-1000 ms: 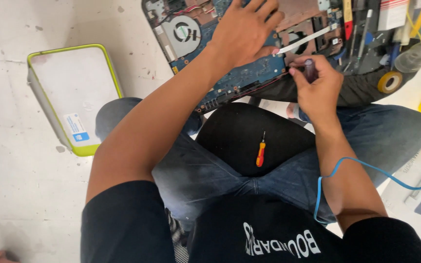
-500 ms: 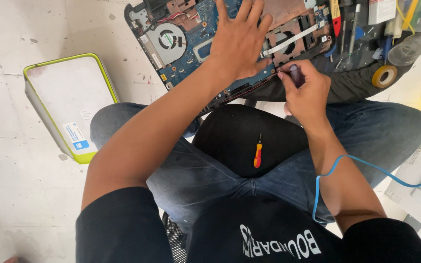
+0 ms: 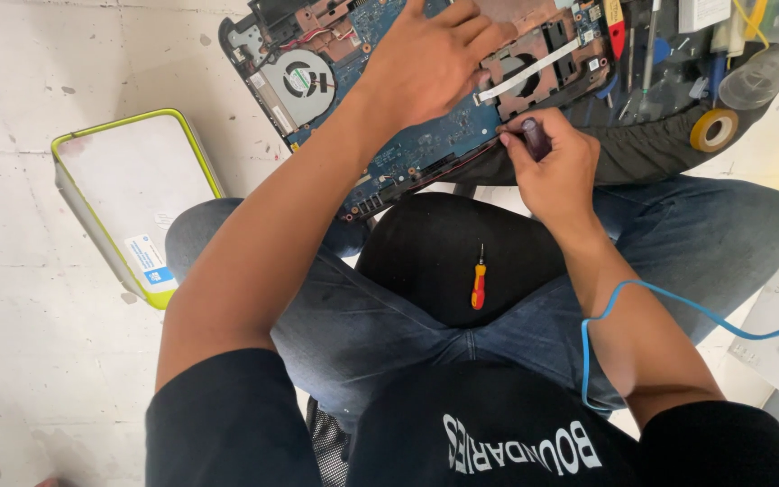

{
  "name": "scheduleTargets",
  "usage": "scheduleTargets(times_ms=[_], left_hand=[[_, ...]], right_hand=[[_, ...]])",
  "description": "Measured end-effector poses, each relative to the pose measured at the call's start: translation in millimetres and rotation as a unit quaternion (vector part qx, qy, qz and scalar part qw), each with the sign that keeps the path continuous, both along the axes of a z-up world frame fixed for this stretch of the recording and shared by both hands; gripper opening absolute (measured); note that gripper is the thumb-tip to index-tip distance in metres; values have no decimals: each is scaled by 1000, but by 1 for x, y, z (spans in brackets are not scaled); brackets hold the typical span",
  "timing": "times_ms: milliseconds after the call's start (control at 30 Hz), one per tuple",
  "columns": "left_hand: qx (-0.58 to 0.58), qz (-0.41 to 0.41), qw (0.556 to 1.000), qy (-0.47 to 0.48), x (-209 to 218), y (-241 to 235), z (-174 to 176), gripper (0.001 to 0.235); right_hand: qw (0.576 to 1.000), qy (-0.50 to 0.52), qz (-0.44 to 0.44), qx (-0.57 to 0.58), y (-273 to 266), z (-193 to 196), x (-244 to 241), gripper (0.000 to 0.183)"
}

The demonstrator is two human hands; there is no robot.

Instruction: The person uses a screwdriver to remove screws from the bottom case of a disassembled laptop. They carefully unscrew multiple fasteners around the perimeter of the motherboard area while sitting on the floor.

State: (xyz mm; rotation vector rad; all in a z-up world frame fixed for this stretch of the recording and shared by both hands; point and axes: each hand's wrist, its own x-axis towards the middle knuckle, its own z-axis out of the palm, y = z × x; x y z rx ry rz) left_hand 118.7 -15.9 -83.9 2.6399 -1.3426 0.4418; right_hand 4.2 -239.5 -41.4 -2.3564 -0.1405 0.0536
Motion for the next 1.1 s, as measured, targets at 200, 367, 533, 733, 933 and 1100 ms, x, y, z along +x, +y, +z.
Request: scheduleTargets(times_ms=[200, 367, 533, 733, 933, 1100], left_hand=[[-45, -49, 998, 4, 14, -2, -6, 36], [4, -82, 996, -17, 18, -3, -14, 37], [-72, -54, 996, 27, 13, -4, -22, 35], [-71, -50, 995, 56, 14, -2, -32, 51], [-88, -103, 991, 5, 13, -1, -24, 45], [-65, -85, 994, -14, 12, -2, -23, 38]], right_hand=[[1000, -2, -9, 11, 1, -1, 0, 14], [1000, 6, -17, 18, 0, -2, -2, 13], [990, 65, -87, 93, -2, -12, 2, 15], [993, 55, -91, 55, 0, -6, -2, 15], [994, 43, -95, 41, 5, 0, -4, 16], [995, 59, -71, 36, -2, 0, -1, 17]])
